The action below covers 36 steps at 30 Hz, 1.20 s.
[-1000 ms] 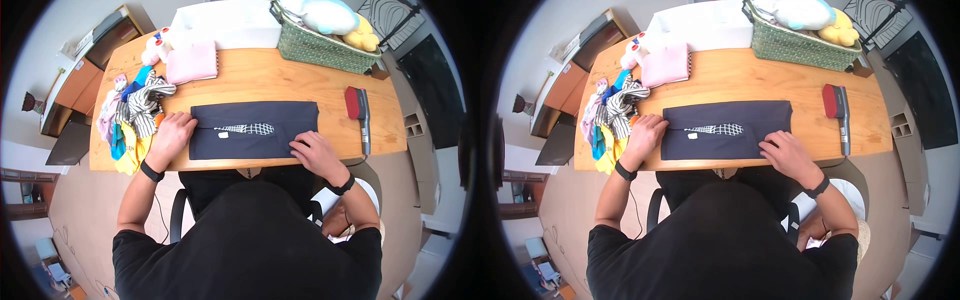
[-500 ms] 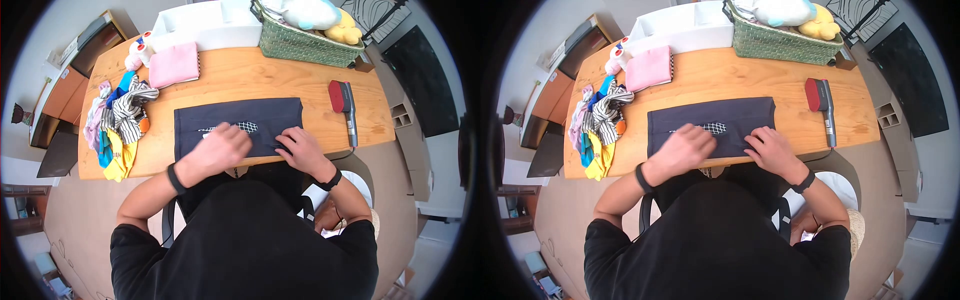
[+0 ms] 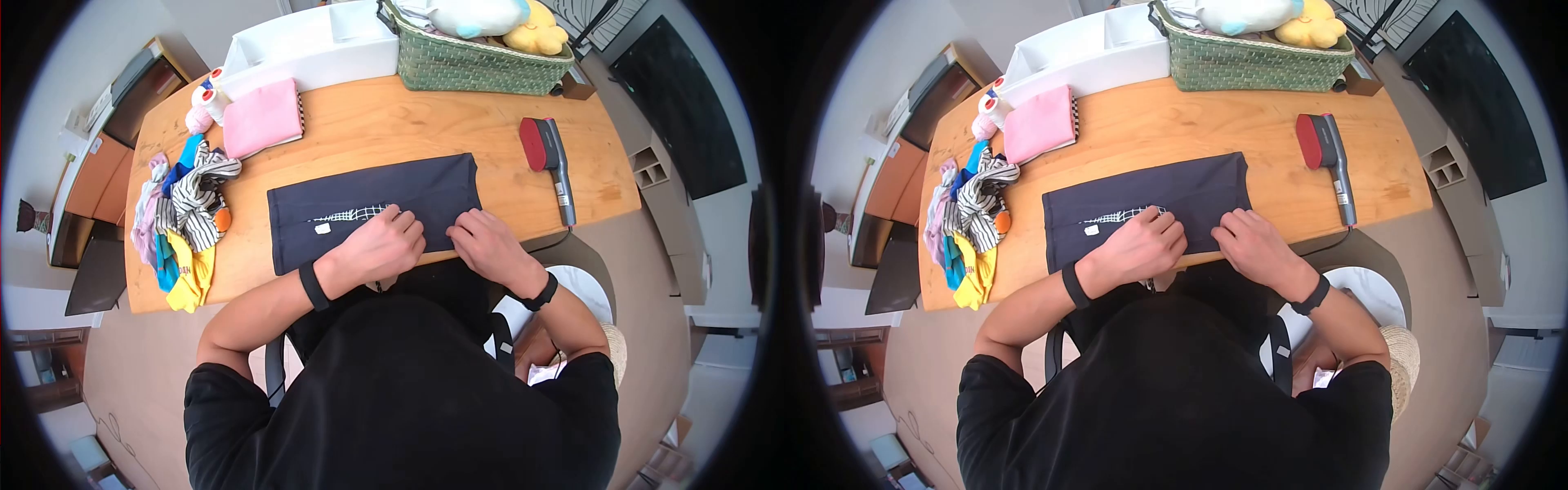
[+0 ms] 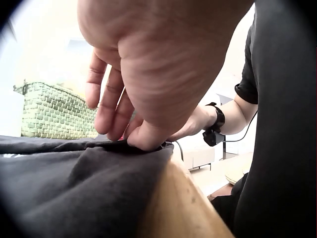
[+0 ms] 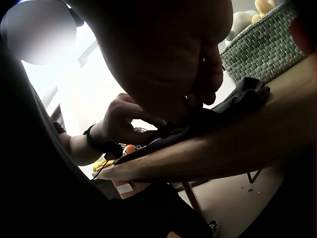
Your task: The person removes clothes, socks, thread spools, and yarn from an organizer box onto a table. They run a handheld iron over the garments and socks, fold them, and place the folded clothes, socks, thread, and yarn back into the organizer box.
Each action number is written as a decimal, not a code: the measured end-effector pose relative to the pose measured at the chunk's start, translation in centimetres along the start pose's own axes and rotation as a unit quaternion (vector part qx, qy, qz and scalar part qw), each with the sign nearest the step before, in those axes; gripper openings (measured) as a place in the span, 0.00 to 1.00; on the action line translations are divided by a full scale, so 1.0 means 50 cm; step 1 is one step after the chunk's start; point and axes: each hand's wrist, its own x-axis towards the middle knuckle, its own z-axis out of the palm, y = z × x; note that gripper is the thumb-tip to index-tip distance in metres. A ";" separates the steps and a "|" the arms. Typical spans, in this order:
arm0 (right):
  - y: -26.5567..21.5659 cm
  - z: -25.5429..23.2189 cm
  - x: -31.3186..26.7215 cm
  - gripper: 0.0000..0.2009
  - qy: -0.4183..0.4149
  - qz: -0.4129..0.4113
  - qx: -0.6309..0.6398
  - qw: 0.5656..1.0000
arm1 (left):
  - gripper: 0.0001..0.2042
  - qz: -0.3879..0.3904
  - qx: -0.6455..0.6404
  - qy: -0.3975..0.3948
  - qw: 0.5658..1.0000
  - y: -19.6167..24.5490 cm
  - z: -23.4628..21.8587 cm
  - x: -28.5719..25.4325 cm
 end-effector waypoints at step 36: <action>0.295 -0.013 0.058 0.12 -0.067 0.373 0.185 0.907 | 0.08 -0.354 -0.122 -0.219 0.901 -0.345 -0.017 -0.106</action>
